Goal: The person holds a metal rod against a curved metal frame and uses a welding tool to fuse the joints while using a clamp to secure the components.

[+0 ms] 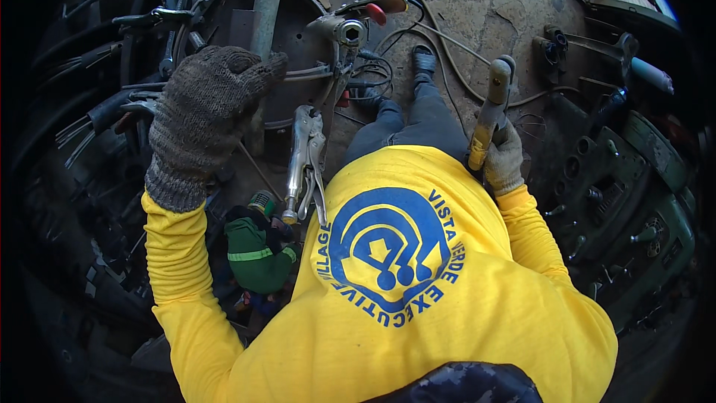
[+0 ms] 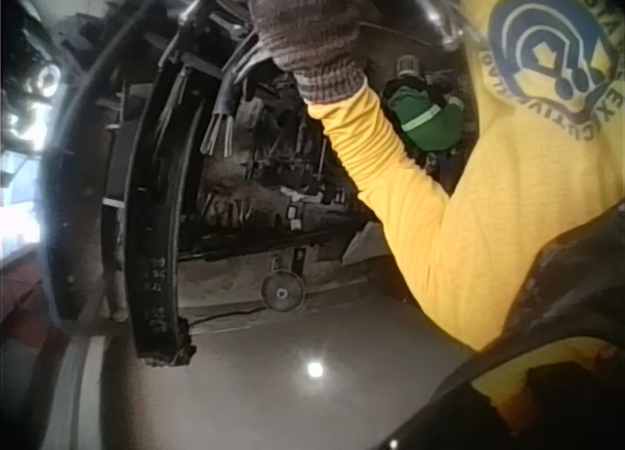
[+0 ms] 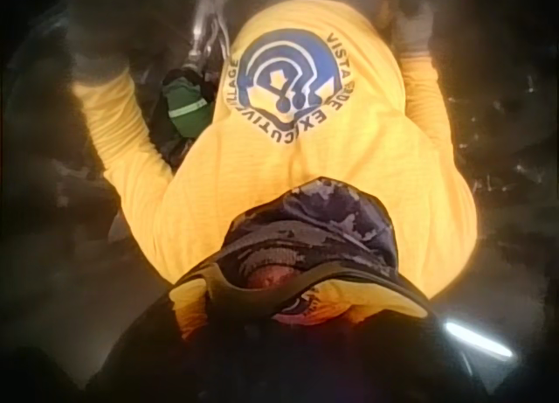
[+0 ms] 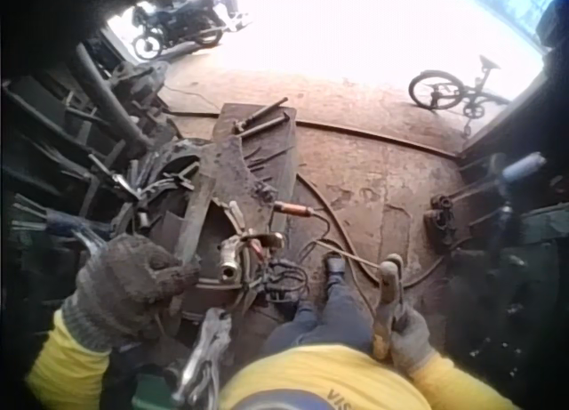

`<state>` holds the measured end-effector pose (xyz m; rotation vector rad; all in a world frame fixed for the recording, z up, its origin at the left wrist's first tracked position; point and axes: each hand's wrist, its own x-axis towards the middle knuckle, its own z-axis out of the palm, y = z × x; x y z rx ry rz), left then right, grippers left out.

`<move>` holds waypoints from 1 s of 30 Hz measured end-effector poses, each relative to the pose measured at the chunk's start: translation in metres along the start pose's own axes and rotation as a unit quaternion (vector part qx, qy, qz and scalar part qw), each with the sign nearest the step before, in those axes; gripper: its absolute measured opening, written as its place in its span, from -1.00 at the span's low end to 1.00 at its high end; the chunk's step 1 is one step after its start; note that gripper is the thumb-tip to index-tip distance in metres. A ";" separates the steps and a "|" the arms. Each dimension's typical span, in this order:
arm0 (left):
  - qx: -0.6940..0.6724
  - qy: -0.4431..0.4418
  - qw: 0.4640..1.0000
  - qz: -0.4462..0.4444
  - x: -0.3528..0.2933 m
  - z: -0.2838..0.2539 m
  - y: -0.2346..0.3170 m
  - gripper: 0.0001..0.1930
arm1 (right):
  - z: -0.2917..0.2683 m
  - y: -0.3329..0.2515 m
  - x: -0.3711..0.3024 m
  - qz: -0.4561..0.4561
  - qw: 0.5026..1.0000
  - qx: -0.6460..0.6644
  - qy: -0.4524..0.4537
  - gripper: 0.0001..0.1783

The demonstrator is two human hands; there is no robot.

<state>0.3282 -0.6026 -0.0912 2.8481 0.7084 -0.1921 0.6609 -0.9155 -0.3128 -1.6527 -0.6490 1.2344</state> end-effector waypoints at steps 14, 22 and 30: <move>0.004 -0.004 1.000 0.006 0.001 -0.002 0.001 -0.42 | 0.010 -0.027 0.001 0.043 0.999 -0.009 -0.006 -0.53; -0.008 -0.010 1.000 -0.002 0.000 0.001 -0.003 -0.42 | 0.015 -0.042 0.003 0.026 0.999 -0.027 -0.017 -0.52; -0.010 -0.015 1.000 -0.014 0.000 -0.001 -0.001 -0.36 | 0.016 -0.045 0.004 0.015 0.998 -0.046 -0.028 -0.55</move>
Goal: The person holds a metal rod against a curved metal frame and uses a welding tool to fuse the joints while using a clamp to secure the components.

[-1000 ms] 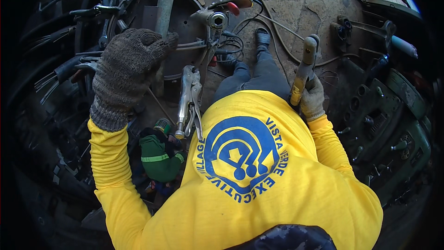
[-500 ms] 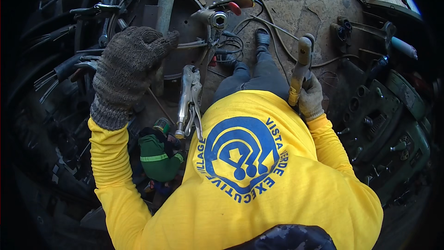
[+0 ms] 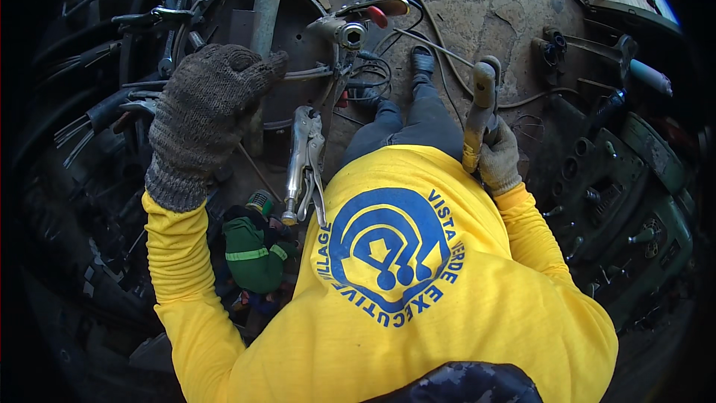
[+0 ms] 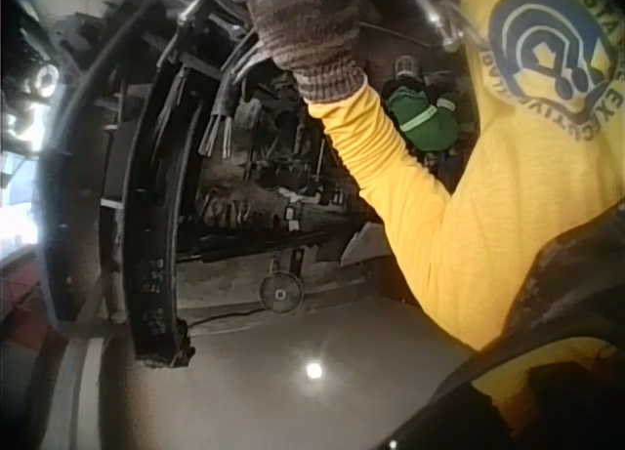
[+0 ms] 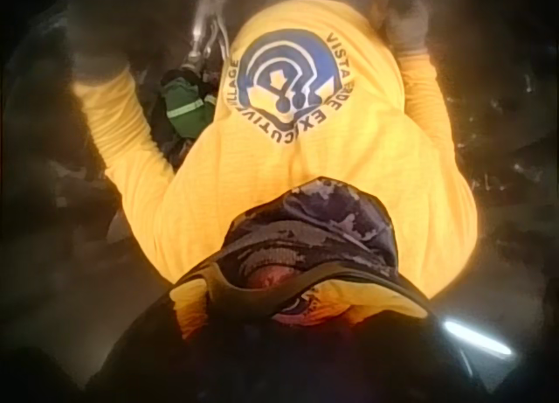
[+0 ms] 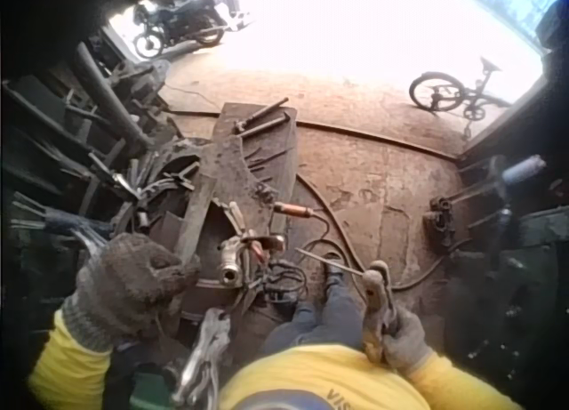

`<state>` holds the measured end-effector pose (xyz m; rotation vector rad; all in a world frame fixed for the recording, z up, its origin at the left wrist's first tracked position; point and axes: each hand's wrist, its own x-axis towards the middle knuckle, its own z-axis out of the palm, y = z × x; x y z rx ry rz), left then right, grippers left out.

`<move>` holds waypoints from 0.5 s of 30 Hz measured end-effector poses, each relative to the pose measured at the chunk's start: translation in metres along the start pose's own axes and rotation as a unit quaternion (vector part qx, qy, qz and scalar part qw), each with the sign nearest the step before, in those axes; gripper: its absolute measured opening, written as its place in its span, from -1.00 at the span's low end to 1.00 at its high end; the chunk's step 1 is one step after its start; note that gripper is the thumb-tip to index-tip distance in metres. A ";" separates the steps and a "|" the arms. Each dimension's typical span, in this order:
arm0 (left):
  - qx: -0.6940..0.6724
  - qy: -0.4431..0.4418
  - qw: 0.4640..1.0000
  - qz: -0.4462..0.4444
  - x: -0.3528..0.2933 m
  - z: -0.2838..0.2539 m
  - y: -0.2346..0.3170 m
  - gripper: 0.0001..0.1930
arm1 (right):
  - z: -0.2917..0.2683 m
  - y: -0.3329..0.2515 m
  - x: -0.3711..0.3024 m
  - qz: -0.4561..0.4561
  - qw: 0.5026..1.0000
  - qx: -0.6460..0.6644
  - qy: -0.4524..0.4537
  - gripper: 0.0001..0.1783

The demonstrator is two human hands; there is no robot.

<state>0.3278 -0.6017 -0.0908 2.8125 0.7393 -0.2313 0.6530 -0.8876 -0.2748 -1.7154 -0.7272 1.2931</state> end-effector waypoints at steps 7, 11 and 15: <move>0.016 -0.001 1.000 0.002 0.001 -0.001 0.002 -0.38 | 0.000 -0.005 -0.001 0.015 1.000 0.009 -0.019 -0.53; 0.003 0.008 1.000 0.007 0.000 0.001 0.001 -0.40 | 0.002 -0.012 -0.002 -0.016 0.998 0.026 -0.052 -0.62; 0.009 0.017 1.000 0.009 0.000 0.000 0.002 -0.44 | 0.001 -0.019 0.003 -0.017 0.996 0.031 -0.084 -0.54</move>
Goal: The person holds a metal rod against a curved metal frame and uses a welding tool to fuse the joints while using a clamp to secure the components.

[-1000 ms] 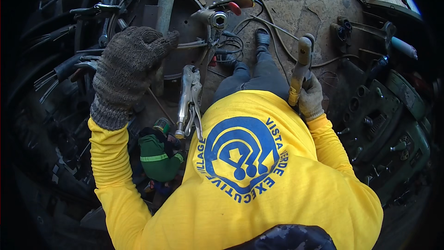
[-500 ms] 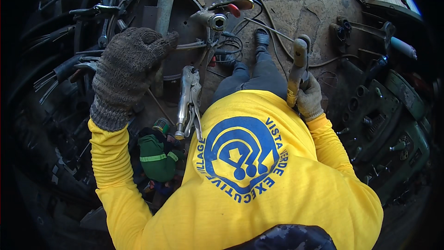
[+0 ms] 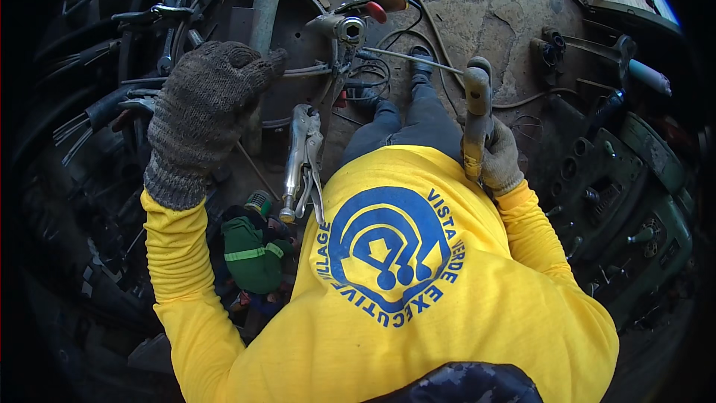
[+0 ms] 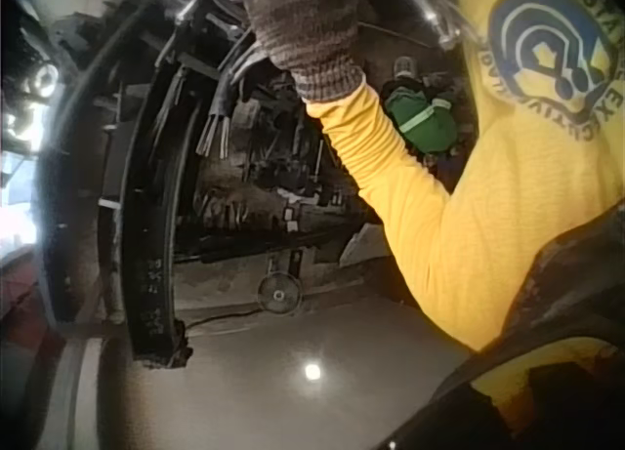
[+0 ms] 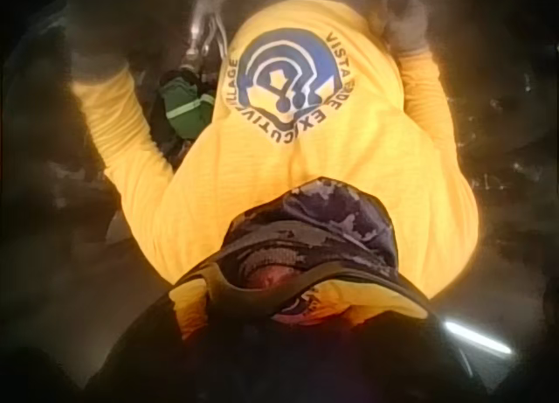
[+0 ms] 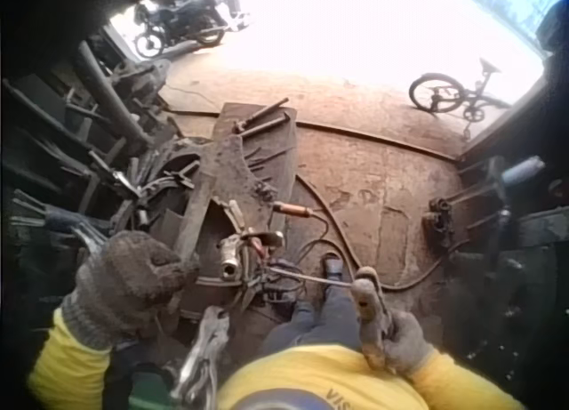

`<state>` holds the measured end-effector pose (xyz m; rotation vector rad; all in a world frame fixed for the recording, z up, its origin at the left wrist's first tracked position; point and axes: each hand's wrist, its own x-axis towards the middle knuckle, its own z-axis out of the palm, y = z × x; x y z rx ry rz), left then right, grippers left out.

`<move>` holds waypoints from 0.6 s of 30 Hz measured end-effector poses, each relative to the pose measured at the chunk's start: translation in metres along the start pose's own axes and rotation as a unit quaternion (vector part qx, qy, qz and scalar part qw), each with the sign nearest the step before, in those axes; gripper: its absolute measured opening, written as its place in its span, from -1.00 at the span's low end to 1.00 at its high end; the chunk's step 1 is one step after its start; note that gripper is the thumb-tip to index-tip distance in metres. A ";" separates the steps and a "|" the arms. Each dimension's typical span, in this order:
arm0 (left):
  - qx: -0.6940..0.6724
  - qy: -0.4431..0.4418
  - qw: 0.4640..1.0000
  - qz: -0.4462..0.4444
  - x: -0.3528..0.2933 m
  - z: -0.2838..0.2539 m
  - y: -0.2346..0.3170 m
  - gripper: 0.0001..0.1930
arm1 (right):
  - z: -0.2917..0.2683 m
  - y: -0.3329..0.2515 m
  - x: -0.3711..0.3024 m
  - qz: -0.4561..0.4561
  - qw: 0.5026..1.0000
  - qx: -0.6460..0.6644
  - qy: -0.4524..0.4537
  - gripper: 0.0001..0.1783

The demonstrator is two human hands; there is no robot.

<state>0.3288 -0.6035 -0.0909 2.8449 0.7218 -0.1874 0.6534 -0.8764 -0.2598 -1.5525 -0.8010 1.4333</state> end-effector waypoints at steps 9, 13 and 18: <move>-0.026 0.019 0.999 0.011 0.001 0.001 -0.002 -0.49 | -0.003 -0.007 0.005 0.049 0.999 -0.012 -0.011 -0.49; -0.016 0.005 1.000 0.001 -0.001 0.000 -0.002 -0.43 | -0.006 -0.003 0.006 0.027 0.999 -0.013 -0.019 -0.50; -0.010 0.021 1.000 0.013 0.000 0.002 -0.002 -0.49 | -0.007 -0.007 0.006 0.038 0.999 -0.029 -0.011 -0.46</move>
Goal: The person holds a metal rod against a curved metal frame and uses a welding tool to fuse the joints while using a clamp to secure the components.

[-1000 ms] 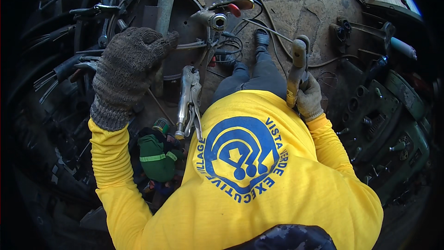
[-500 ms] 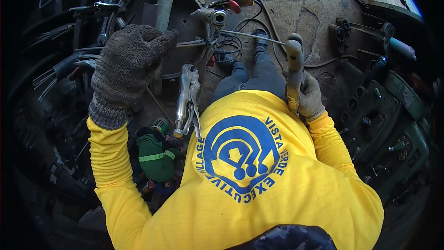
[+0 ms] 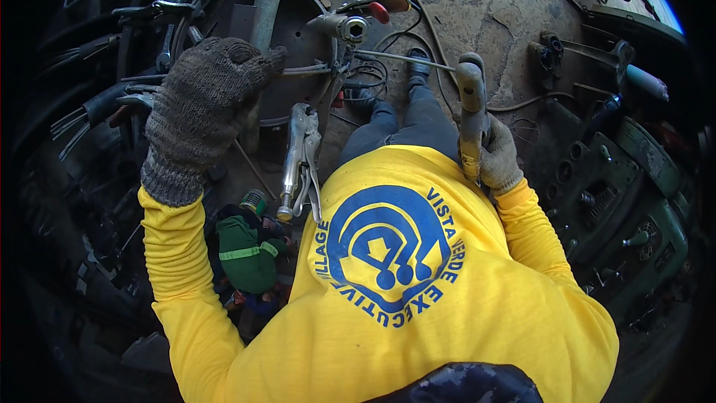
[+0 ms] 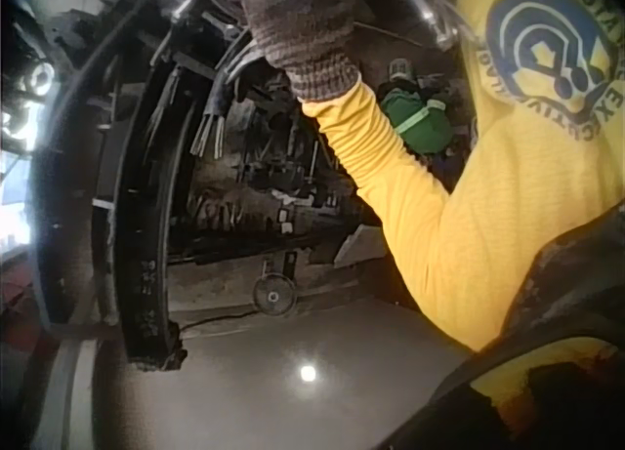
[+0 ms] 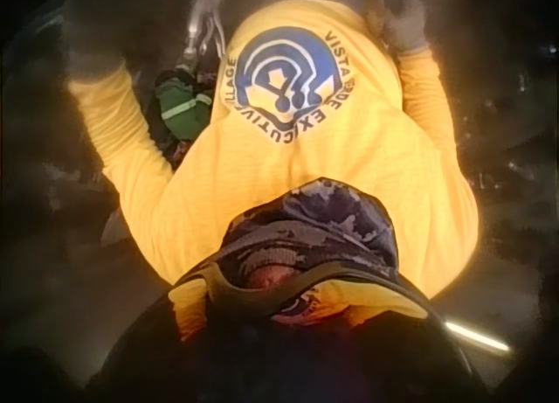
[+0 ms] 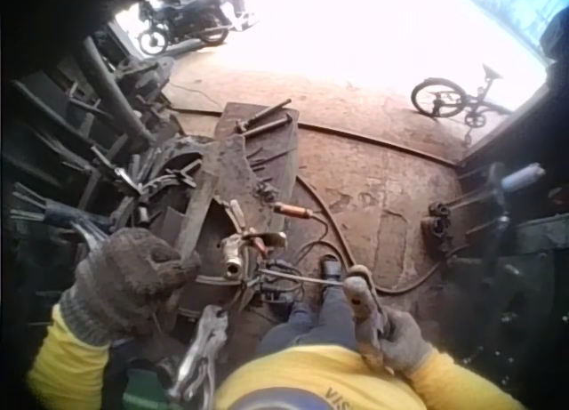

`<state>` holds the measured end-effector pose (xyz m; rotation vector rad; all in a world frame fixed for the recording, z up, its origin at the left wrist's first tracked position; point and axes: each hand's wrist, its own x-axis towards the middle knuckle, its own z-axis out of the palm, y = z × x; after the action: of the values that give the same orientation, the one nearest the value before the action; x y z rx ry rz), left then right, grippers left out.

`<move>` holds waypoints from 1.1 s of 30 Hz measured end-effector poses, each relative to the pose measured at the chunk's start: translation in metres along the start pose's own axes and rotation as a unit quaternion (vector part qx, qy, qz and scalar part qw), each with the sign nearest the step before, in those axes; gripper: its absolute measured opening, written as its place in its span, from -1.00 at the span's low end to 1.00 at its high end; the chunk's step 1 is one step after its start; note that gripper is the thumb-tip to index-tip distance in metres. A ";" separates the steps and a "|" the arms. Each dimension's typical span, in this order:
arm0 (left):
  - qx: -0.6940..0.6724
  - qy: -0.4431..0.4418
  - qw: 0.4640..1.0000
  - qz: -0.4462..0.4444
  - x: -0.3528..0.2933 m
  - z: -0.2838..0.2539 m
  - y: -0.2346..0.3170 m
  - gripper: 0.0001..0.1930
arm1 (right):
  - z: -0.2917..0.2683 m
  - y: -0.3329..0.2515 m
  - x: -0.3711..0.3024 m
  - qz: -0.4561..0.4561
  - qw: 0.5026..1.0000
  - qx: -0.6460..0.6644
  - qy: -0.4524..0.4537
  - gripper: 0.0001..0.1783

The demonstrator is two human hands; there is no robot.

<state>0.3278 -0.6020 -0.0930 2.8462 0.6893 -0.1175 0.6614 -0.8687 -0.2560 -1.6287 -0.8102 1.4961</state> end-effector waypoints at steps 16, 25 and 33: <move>-0.014 0.007 1.000 -0.006 0.001 -0.001 0.003 -0.48 | -0.001 0.001 0.001 -0.029 1.000 0.002 -0.009 -0.46; -0.011 -0.014 1.000 -0.024 -0.001 0.000 0.002 -0.39 | -0.001 0.004 0.002 -0.028 1.000 -0.002 0.004 -0.45; -0.018 -0.015 0.999 -0.021 -0.002 -0.001 0.001 -0.41 | 0.001 0.002 0.002 -0.034 0.999 -0.007 0.008 -0.47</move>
<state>0.3266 -0.6035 -0.0921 2.7899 0.7369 -0.1523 0.6604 -0.8679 -0.2590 -1.6069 -0.8604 1.4312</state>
